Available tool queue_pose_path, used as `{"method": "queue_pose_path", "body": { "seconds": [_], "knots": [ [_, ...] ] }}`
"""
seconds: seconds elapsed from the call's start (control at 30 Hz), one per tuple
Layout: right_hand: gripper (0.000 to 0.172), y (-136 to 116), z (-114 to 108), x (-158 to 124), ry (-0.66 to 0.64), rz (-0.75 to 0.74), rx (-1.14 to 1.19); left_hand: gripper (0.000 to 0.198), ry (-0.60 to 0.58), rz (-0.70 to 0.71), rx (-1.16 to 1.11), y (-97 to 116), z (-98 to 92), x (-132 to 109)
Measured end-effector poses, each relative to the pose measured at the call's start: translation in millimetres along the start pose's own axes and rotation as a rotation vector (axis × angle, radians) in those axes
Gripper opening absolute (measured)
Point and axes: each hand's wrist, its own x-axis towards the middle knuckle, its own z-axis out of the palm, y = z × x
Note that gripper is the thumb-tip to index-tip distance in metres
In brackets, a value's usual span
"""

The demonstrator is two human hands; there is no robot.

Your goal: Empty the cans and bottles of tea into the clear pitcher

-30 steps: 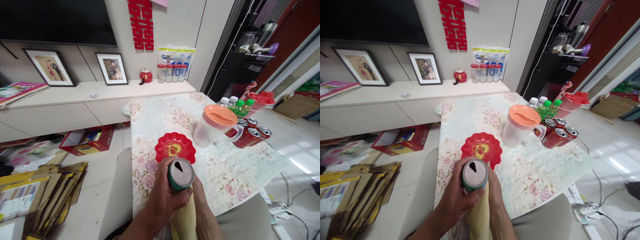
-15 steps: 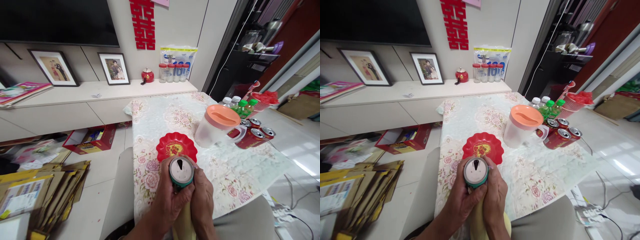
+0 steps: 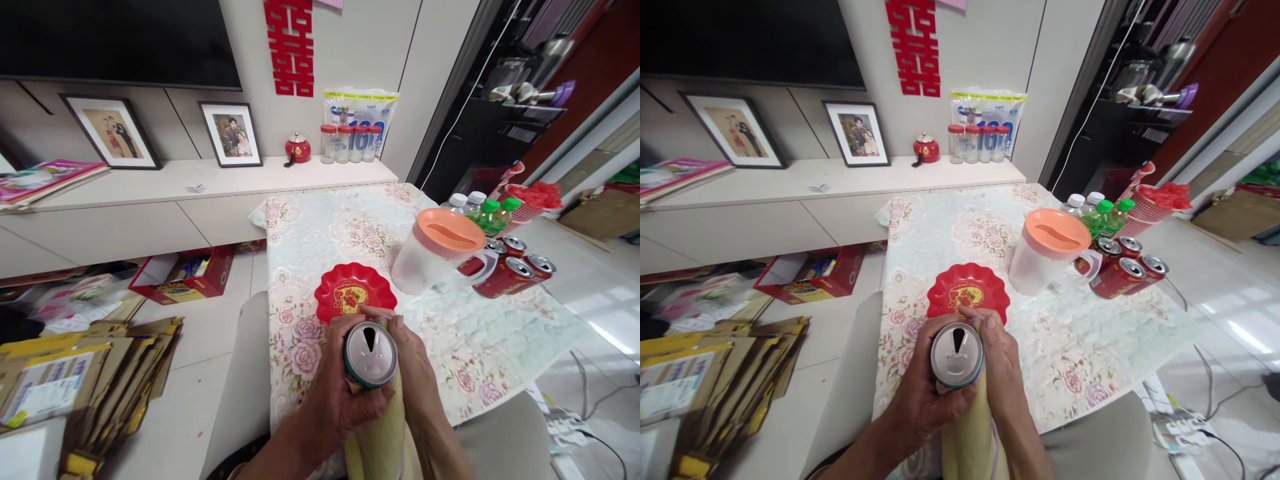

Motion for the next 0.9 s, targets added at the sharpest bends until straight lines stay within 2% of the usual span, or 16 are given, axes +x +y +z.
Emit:
{"method": "queue_pose_path", "body": {
  "seconds": [0.1,0.23,0.33,0.43,0.5,0.57,0.73,0.83,0.9],
  "knots": [
    [0.062,4.3,-6.6,2.2,0.057,-0.064,-0.141,0.065,0.025,-0.001,0.008,-1.9,-1.9,-1.2],
    [0.054,-1.4,-16.0,1.8,0.193,-0.069,-0.161,0.062,0.053,-0.045,0.078,-1.6,-3.1,0.2],
    [0.036,-11.2,-17.7,0.2,0.244,-0.209,-0.253,0.060,0.075,-0.058,0.138,-4.3,-3.2,2.7],
    [0.015,-20.8,-14.5,-1.9,0.121,-0.519,-0.472,0.061,0.084,-0.046,0.161,-9.5,-3.8,4.9],
    [0.013,-25.9,-11.6,-5.7,0.035,-0.645,-0.577,0.059,0.105,-0.036,0.179,-12.4,-4.5,5.7],
    [0.020,-30.1,-9.6,-12.0,-0.009,-0.687,-0.640,0.056,0.119,-0.038,0.189,-13.9,-5.2,6.1],
    [0.021,-37.8,-10.6,-28.5,-0.139,-0.720,-0.691,0.056,0.115,-0.093,0.171,-16.0,-6.0,5.1],
    [0.026,-39.8,-10.6,-27.1,-0.222,-0.772,-0.674,0.057,0.104,-0.081,0.173,-19.0,-5.1,4.2],
    [0.021,-39.5,-9.2,-21.4,-0.243,-0.778,-0.676,0.056,0.090,-0.048,0.194,-21.4,-4.0,3.5]
  ]
}}
